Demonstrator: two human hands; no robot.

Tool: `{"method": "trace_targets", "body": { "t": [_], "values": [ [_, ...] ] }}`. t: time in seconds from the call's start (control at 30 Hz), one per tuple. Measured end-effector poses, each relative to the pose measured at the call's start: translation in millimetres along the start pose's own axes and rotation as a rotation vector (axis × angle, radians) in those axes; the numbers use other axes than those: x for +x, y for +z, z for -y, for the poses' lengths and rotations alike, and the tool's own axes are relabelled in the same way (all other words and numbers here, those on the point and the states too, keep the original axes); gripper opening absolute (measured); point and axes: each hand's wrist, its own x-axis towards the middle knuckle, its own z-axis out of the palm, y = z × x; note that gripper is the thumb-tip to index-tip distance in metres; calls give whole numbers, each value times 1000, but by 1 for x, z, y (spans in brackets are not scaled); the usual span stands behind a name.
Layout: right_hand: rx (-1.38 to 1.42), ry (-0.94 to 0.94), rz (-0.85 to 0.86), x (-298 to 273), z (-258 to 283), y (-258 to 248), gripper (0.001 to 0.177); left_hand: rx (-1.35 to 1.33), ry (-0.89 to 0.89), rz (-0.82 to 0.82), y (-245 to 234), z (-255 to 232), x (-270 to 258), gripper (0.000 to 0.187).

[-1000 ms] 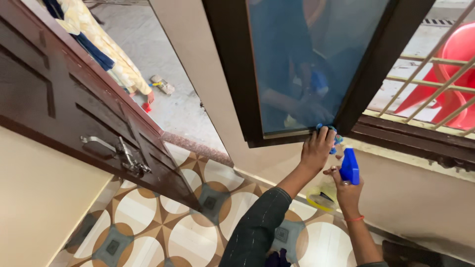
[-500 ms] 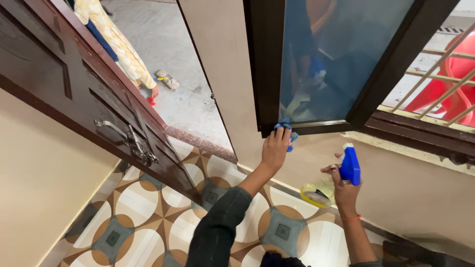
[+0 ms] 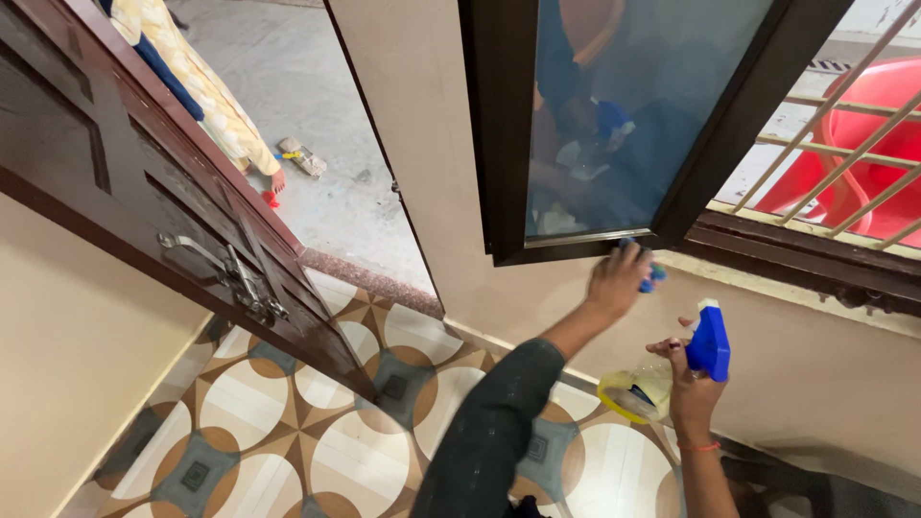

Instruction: The person sprays a cleaning solution onto a window and its frame, then wipes the surfaces with a cloth. They clean the metal grille, the window frame, and the glass pane in a repetitive manner.

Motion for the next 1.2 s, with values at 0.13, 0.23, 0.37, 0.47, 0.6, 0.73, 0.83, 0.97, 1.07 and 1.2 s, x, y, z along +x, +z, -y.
{"method": "trace_targets", "body": {
  "t": [0.13,0.23,0.37,0.47,0.6,0.73,0.83,0.97,1.07,1.2],
  "values": [
    [-4,-28,36,8,3,6,34,1,105,-168,-93,45,-7,49],
    [69,-88,95,29,13,23,34,140,191,-445,-190,77,2,50],
    [170,-228,169,73,44,54,41,264,157,-794,-285,102,31,51],
    [223,-280,248,104,67,84,45,326,190,-738,-298,112,38,57],
    [363,-345,347,130,76,127,49,280,233,-584,-239,131,2,52],
    [259,-395,325,136,67,154,46,285,240,-432,-175,153,-67,48],
    [276,-387,318,140,60,161,44,252,271,-337,-162,170,-82,44],
    [287,-403,360,145,57,160,47,241,323,-450,-197,162,-36,46],
    [260,-412,339,150,61,163,45,469,293,-748,-244,133,42,43],
    [102,-362,283,147,70,168,43,180,54,-871,-282,92,108,72]
  ]
}}
